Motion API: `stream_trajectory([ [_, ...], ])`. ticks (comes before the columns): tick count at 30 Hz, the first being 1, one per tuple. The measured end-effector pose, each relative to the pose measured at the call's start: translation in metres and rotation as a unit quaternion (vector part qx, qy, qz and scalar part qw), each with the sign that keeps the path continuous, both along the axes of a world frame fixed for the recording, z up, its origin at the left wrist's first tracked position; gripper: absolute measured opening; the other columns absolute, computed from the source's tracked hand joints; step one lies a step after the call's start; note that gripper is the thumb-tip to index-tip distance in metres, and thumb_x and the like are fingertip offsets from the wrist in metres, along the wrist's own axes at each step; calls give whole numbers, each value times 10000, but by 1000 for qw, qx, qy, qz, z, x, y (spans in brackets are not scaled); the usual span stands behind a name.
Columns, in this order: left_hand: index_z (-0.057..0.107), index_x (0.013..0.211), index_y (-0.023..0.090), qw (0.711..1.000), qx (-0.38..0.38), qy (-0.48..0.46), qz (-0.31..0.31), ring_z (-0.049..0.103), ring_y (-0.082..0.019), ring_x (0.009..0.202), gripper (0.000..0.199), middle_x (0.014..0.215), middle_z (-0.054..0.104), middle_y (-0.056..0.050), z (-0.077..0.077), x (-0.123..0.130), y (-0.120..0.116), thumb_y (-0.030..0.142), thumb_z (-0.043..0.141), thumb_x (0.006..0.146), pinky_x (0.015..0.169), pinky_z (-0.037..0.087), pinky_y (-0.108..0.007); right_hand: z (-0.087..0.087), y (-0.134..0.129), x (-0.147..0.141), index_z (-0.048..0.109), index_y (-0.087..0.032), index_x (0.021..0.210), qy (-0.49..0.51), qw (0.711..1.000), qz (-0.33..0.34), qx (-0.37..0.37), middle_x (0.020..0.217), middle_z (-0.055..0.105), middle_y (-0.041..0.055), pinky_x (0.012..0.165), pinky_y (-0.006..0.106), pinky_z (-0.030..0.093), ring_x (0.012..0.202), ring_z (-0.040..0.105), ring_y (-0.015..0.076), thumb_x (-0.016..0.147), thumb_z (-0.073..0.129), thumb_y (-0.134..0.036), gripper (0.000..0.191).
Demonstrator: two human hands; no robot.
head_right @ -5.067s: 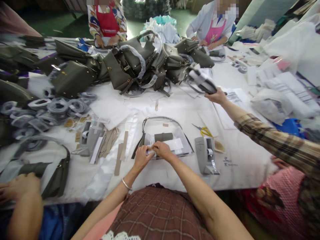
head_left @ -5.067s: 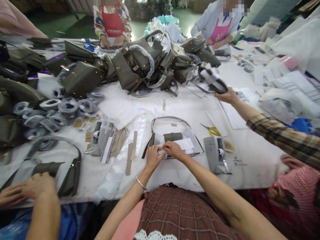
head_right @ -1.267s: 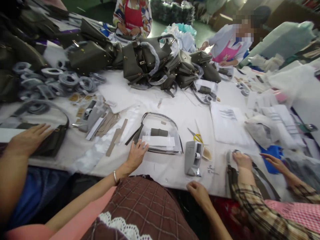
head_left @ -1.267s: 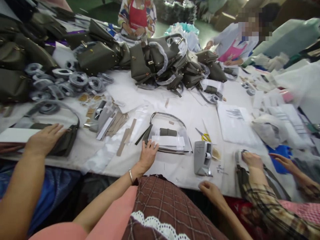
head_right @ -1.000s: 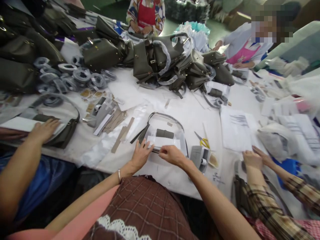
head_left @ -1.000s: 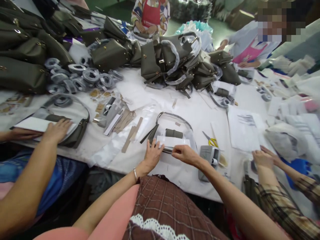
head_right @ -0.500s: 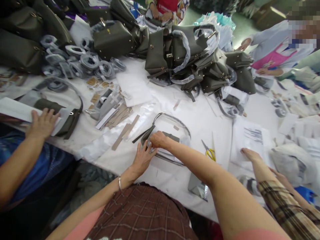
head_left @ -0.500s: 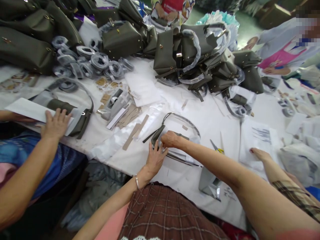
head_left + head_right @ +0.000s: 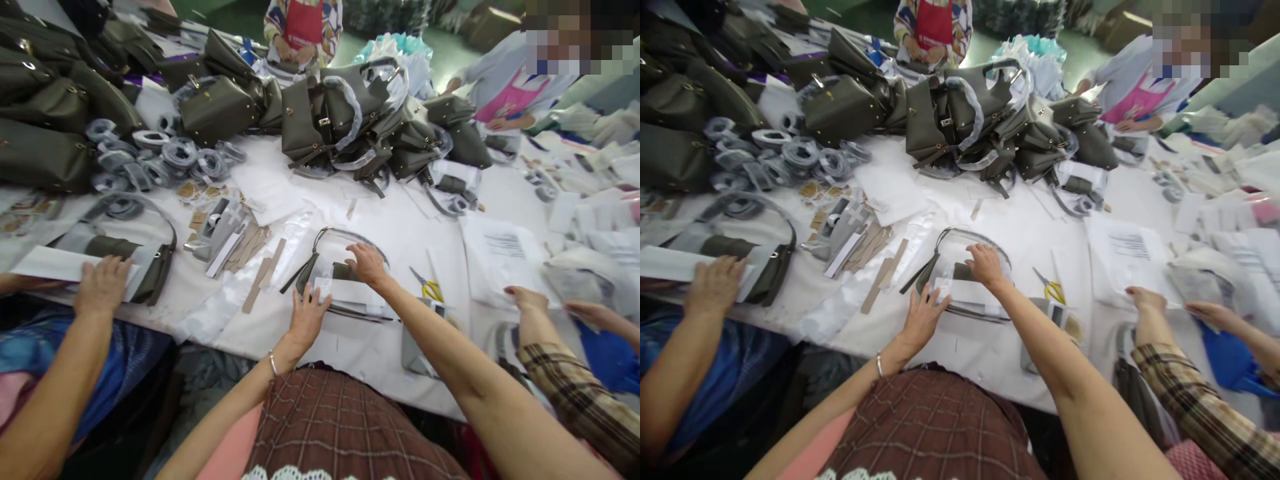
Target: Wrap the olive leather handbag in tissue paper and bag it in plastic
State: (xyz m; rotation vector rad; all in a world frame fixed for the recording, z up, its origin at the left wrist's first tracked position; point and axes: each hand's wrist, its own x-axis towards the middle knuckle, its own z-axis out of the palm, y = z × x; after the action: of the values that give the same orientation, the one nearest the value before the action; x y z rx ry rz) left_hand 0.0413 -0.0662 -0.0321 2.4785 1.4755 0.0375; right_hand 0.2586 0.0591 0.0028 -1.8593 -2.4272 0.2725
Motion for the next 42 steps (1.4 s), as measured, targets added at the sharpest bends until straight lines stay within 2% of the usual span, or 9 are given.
stream_trajectory([
  [5, 568, 1323, 312, 999, 17, 2, -36, 327, -333, 1417, 474, 1372, 547, -90, 5, -5, 11, 119, 507, 895, 1166, 202, -606, -3, -74, 75, 675, -161, 984, 188, 948, -256, -13, 983, 687, 77, 876, 345, 441, 906, 608, 204, 858, 531, -330, 255],
  [9, 644, 1196, 214, 995, 46, 25, -87, 219, -338, 1466, 325, 1504, 407, -124, 13, 7, 24, 210, 605, 873, 1189, 134, -602, -10, -122, 103, 697, -178, 996, 250, 898, -351, -84, 944, 706, 61, 847, 342, 462, 861, 628, 201, 825, 521, -386, 322],
  [12, 643, 1168, 146, 988, 55, 42, -135, 166, -338, 1480, 391, 1559, 307, -149, 18, 31, 36, 297, 701, 812, 1202, 104, -587, -17, -135, 101, 660, -174, 1157, 279, 887, -349, -117, 957, 684, 54, 813, 333, 471, 786, 613, 175, 808, 545, -370, 417],
  [15, 534, 1335, 128, 986, 51, 26, -160, 168, -346, 1477, 683, 1565, 282, -170, 14, 60, 46, 422, 751, 758, 1201, 122, -574, -21, -138, 93, 644, -190, 1216, 273, 905, -314, -91, 931, 644, 43, 827, 330, 464, 782, 576, 165, 818, 547, -329, 433],
  [21, 373, 1452, 97, 983, 2, 5, -185, 352, -353, 1384, 968, 1428, 448, -222, -5, 97, 54, 489, 801, 678, 1176, 195, -548, -24, -152, 84, 663, -195, 1203, 253, 917, -302, -62, 1005, 606, 73, 875, 326, 460, 849, 556, 174, 831, 564, -248, 389],
  [28, 439, 1328, 147, 976, -5, -67, -209, 450, -295, 1263, 750, 1283, 523, -144, -19, 94, 54, 364, 786, 700, 1173, 221, -516, -31, -154, 87, 685, -168, 1159, 284, 892, -338, -94, 1067, 600, 87, 873, 322, 475, 851, 572, 169, 814, 621, -299, 375],
  [35, 432, 1286, 150, 966, 28, -95, -239, 462, -286, 1239, 590, 1239, 535, -126, -28, 87, 47, 259, 691, 767, 1183, 169, -550, -7, -132, 72, 746, -200, 892, 125, 920, -354, -111, 982, 636, 94, 796, 293, 444, 875, 595, 196, 855, 603, -464, 302],
  [38, 457, 1276, 133, 958, 34, -91, -268, 461, -275, 1235, 497, 1241, 535, -126, -27, 85, 44, 214, 607, 809, 1198, 164, -507, -8, -130, 63, 718, -196, 844, 124, 899, -379, -185, 871, 674, 78, 673, 281, 408, 774, 595, 194, 804, 652, -460, 276],
  [42, 472, 1278, 117, 949, 39, -84, -301, 475, -253, 1226, 436, 1224, 545, -123, -26, 84, 43, 147, 495, 844, 1204, 163, -479, -22, -138, 68, 636, -161, 716, 233, 868, -380, -220, 681, 621, 18, 620, 249, 363, 660, 539, 142, 769, 643, -374, 219],
])
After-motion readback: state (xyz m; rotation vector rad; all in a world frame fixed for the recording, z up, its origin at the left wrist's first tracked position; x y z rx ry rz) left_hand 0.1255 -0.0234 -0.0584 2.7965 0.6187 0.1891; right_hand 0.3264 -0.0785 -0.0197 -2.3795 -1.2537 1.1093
